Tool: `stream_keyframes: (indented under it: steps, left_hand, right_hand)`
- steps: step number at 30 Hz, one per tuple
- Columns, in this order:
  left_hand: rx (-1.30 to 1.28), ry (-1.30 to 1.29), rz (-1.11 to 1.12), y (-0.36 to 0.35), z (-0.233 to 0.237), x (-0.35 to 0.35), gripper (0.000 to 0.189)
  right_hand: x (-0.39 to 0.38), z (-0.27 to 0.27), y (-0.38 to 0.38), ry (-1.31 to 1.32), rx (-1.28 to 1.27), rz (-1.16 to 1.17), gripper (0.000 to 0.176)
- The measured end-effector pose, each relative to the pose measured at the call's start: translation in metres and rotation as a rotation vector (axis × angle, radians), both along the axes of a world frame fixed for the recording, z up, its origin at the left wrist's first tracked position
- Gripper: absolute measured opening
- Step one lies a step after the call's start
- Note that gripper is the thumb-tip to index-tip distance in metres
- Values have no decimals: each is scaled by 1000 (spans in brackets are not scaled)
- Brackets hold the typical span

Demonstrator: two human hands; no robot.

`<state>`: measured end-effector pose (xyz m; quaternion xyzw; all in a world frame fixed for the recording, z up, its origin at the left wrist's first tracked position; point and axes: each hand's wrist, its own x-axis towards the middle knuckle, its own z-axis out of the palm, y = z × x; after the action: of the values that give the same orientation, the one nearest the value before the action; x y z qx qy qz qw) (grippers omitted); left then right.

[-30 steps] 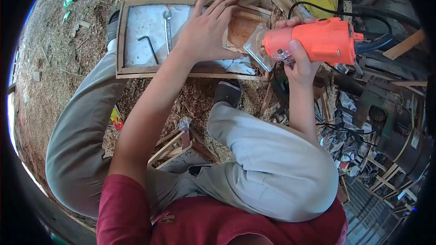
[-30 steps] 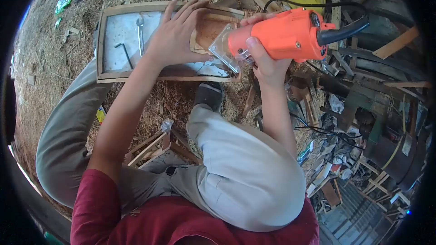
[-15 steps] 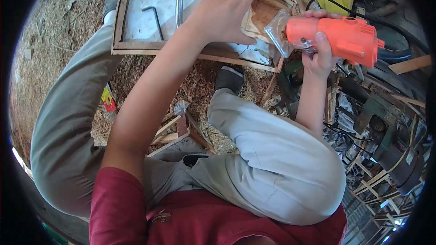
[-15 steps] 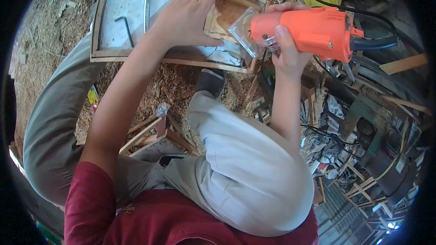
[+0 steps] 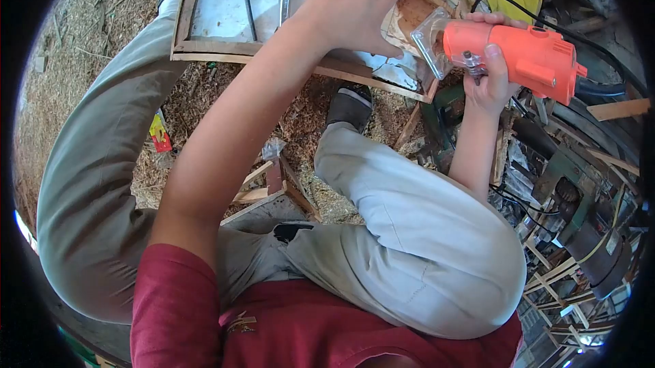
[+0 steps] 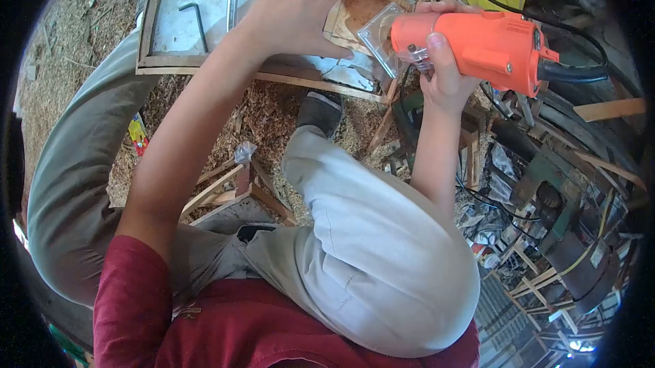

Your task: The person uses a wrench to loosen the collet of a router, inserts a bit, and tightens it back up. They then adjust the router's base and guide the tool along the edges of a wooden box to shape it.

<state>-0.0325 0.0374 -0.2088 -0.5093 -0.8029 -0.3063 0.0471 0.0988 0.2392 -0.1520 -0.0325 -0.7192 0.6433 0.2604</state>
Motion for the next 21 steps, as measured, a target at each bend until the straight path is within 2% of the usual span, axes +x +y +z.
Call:
stream_keyframes:
  steps: [21]
  left_hand:
    - [62,8,-4,-1,-1,0,101]
  right_hand:
    - [2,-1,-7,28,31,-25,54]
